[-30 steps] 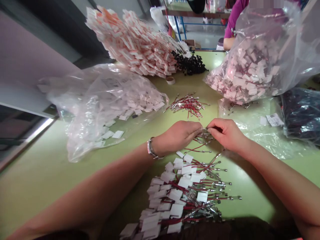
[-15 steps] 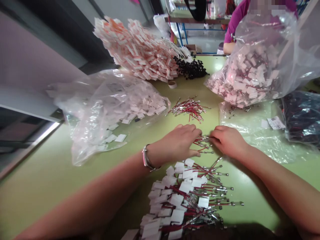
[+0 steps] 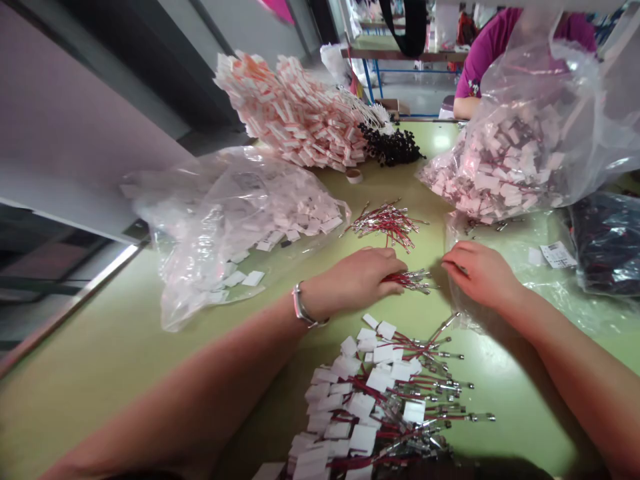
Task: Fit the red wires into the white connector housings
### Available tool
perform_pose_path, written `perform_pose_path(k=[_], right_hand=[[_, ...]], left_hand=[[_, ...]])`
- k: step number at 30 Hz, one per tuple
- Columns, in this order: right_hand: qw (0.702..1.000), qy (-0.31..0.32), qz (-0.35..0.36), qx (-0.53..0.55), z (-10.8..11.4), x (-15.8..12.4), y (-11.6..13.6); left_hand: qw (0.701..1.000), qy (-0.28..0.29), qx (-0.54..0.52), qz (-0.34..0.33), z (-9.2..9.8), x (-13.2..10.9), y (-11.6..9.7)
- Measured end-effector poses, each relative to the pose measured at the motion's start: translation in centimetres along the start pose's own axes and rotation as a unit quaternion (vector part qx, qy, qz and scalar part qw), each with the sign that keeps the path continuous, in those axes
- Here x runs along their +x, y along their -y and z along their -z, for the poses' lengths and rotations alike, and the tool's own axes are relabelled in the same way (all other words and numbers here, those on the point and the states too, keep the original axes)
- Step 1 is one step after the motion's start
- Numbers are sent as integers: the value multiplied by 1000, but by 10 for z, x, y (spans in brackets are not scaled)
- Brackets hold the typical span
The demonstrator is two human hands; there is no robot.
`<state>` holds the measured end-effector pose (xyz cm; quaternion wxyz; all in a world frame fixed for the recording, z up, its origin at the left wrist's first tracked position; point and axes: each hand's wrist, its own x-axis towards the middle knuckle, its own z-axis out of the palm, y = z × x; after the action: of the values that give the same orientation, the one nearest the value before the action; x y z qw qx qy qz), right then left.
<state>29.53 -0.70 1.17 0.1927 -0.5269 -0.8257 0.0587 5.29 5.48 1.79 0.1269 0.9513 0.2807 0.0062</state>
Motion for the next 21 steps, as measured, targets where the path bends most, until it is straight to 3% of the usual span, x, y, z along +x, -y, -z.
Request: perform_pose_path(k=[5,8,11,14,17,19,21], right_hand=[[988,-85,-120,-33,22,6,-29],[980,-47,-171,-85,21,7,-53],[977,-20,-178,-114,18,6,-63],[986,-23,-154,-66,21,5,-49],[991,-23,-122,41,24,8,-17],[993,25,-80,80,19,14,7],[994,86,-38,50,9,25,29]], left_hand=[[990,-119,76,22,-4,15,23],[987,-113,113,15,-17,30,35],[989,-123,80,17,-20,35,38],[977,-209,-25,36,-8,26,39],[942,-295,-124,101,14,12,44],[921,-320,-153,161,31,-1,51],[910,-314,-151,224,48,-17,60]])
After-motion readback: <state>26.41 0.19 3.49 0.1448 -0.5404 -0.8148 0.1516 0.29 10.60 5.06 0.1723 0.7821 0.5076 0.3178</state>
